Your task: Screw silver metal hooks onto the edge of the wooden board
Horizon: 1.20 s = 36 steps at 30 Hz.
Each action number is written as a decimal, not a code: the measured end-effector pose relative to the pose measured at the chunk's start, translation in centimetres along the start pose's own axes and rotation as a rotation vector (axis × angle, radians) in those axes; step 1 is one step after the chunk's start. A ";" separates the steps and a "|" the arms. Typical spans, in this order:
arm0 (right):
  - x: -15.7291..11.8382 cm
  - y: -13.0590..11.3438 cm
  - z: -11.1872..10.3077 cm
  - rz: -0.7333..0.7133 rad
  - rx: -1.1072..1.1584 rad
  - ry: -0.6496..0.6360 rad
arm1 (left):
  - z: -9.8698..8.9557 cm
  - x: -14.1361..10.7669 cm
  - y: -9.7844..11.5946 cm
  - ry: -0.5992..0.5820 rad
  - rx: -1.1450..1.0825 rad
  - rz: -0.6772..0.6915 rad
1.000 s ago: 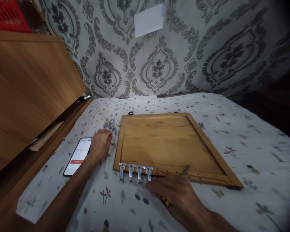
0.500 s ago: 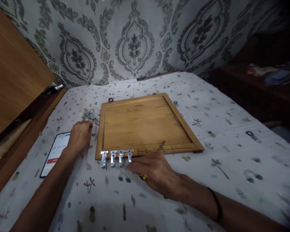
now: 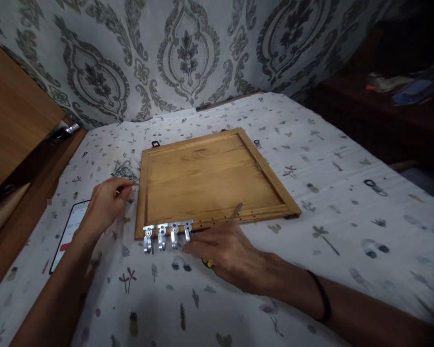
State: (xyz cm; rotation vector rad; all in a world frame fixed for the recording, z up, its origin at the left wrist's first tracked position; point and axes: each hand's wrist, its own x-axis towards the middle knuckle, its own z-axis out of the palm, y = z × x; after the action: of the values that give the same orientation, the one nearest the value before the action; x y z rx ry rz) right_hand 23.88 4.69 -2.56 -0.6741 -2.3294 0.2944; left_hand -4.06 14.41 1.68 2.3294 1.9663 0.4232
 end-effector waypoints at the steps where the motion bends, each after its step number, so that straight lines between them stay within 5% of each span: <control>1: 0.0 0.0 0.0 0.005 -0.003 -0.006 | -0.3 -0.3 0.8 -0.016 -0.142 0.021; 4: -0.1 0.0 0.1 0.010 -0.010 -0.005 | -1.0 -1.3 4.0 -0.087 -0.478 0.075; 11: -0.3 0.2 0.4 -0.016 -0.029 0.015 | -0.6 -3.0 9.4 -0.399 -0.753 0.094; 19: 0.1 0.1 -0.1 -0.035 -0.049 0.013 | 1.2 -3.1 8.7 -0.469 -0.707 0.139; 36: 0.1 0.1 0.0 -0.049 -0.035 0.072 | 1.4 -2.9 8.6 -0.448 -0.685 0.288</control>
State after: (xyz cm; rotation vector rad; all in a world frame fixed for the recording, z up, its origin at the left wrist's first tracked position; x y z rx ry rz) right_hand 23.85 4.84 -2.60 -0.6340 -2.2835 0.2042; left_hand 4.14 10.15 1.77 2.0110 1.0665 0.4472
